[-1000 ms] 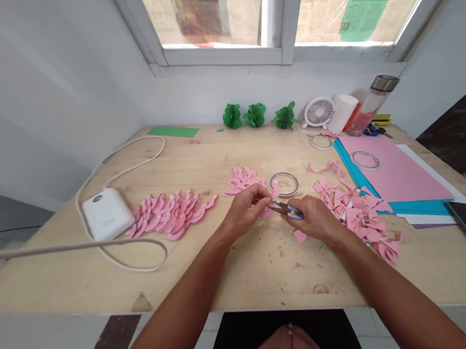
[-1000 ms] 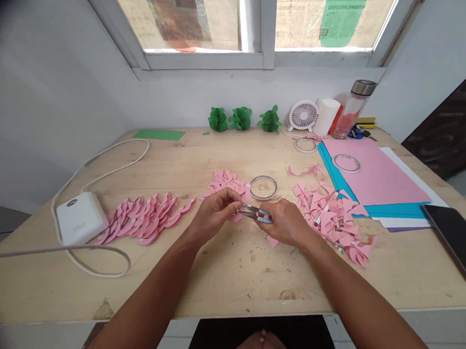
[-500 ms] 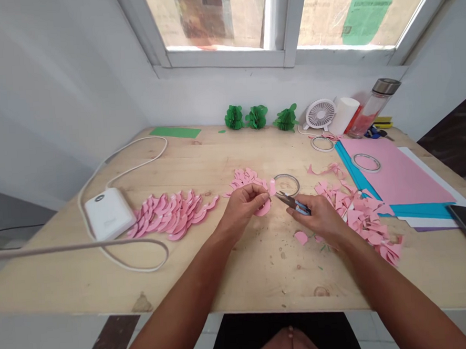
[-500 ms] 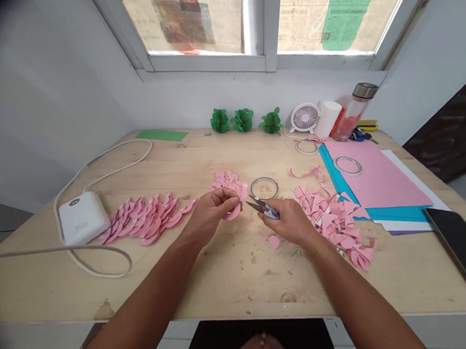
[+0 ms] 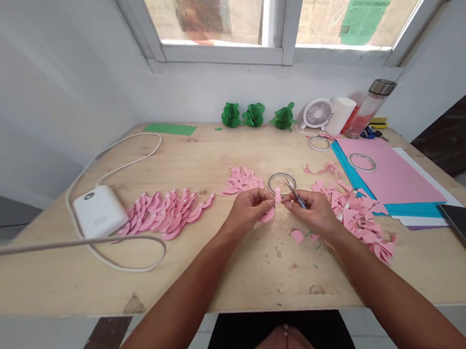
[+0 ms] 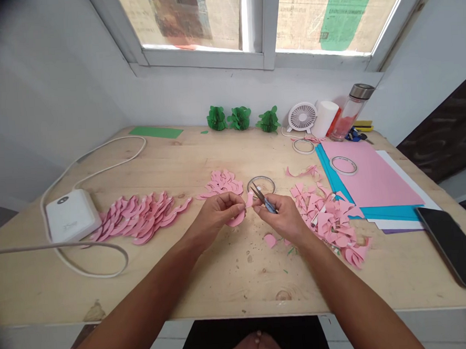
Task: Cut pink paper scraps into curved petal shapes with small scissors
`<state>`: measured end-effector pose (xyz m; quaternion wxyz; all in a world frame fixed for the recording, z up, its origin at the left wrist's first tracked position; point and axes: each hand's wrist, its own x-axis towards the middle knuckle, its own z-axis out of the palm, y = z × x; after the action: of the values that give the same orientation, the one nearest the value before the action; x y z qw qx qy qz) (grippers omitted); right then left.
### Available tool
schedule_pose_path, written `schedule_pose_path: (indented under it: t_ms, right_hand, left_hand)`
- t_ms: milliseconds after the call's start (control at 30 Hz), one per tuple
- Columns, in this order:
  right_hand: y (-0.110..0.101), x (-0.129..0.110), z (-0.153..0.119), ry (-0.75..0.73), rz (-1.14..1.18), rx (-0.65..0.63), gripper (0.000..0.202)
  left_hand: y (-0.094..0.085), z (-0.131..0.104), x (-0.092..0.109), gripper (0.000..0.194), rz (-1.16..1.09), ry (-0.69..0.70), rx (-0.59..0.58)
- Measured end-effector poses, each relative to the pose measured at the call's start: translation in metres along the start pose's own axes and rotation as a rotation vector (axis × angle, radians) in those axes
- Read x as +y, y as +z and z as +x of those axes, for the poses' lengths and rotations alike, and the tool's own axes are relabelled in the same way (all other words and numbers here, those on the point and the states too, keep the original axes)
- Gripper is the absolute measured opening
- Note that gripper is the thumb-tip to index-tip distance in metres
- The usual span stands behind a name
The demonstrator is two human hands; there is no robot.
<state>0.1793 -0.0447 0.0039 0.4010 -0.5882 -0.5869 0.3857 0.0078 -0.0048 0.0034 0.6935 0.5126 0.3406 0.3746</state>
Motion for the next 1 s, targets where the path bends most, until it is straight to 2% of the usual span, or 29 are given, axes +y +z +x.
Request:
schedule_pose_path:
  t_ms: [667,1000]
  right_hand:
    - [0.004,0.0047,0.0013,-0.007,0.017,-0.04,0.015]
    - [0.0038,0.0051,0.0017,-0.024,0.01,-0.054,0.013]
  left_hand:
    - [0.0051,-0.0004,-0.0043,0.023,0.037,-0.013,-0.019]
    - [0.0053,0.0009,-0.0068,0.019,0.077,0.024,-0.02]
